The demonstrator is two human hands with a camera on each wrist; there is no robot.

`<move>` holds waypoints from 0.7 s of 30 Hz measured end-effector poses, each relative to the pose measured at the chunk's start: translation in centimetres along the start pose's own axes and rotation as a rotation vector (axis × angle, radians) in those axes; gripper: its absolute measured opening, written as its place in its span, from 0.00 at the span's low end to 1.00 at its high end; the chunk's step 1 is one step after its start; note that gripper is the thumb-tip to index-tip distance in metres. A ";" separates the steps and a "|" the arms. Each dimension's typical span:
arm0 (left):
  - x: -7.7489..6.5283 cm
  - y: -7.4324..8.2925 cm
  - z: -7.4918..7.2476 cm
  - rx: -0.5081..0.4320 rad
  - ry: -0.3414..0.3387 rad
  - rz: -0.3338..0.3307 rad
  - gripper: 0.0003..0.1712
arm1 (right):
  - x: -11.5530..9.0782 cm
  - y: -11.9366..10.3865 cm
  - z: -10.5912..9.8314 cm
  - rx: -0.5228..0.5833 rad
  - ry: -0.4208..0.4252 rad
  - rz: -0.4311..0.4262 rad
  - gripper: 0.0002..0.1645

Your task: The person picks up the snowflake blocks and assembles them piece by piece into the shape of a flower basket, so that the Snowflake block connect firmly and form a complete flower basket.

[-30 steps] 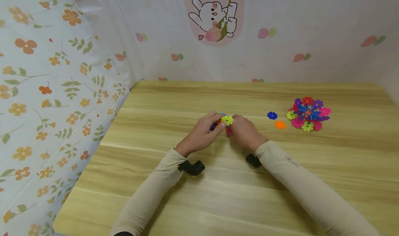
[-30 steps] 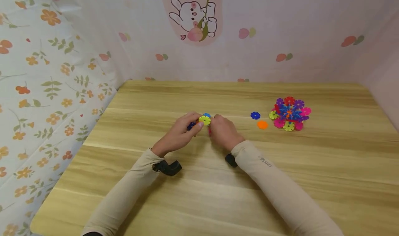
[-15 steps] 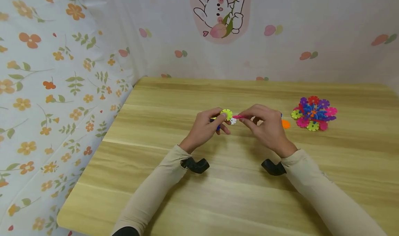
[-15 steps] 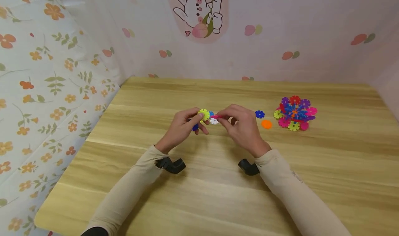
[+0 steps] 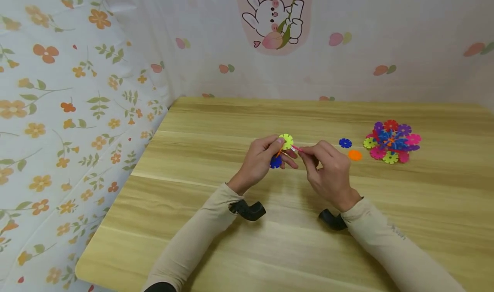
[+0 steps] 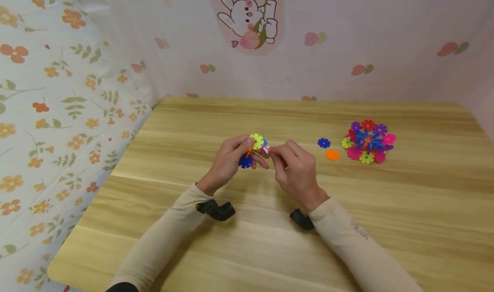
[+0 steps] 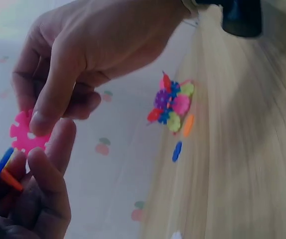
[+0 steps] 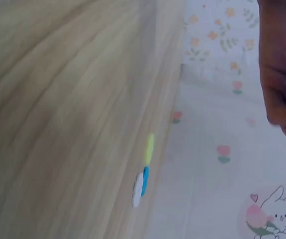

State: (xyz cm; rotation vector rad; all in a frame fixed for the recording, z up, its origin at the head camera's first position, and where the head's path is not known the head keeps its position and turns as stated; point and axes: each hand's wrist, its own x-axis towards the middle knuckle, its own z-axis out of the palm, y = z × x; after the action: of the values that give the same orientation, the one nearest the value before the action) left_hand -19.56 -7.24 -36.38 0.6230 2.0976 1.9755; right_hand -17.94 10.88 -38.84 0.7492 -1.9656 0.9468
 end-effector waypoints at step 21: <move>-0.3 0.7 -0.6 0.042 -0.150 0.000 0.20 | 1.6 0.4 -2.6 0.085 -0.075 0.003 0.12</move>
State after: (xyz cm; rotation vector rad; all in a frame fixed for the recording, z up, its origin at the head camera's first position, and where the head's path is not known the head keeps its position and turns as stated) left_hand -19.42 -7.85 -35.67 0.7540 2.0535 1.8275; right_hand -17.95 13.03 -36.61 0.8411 -2.0020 1.0226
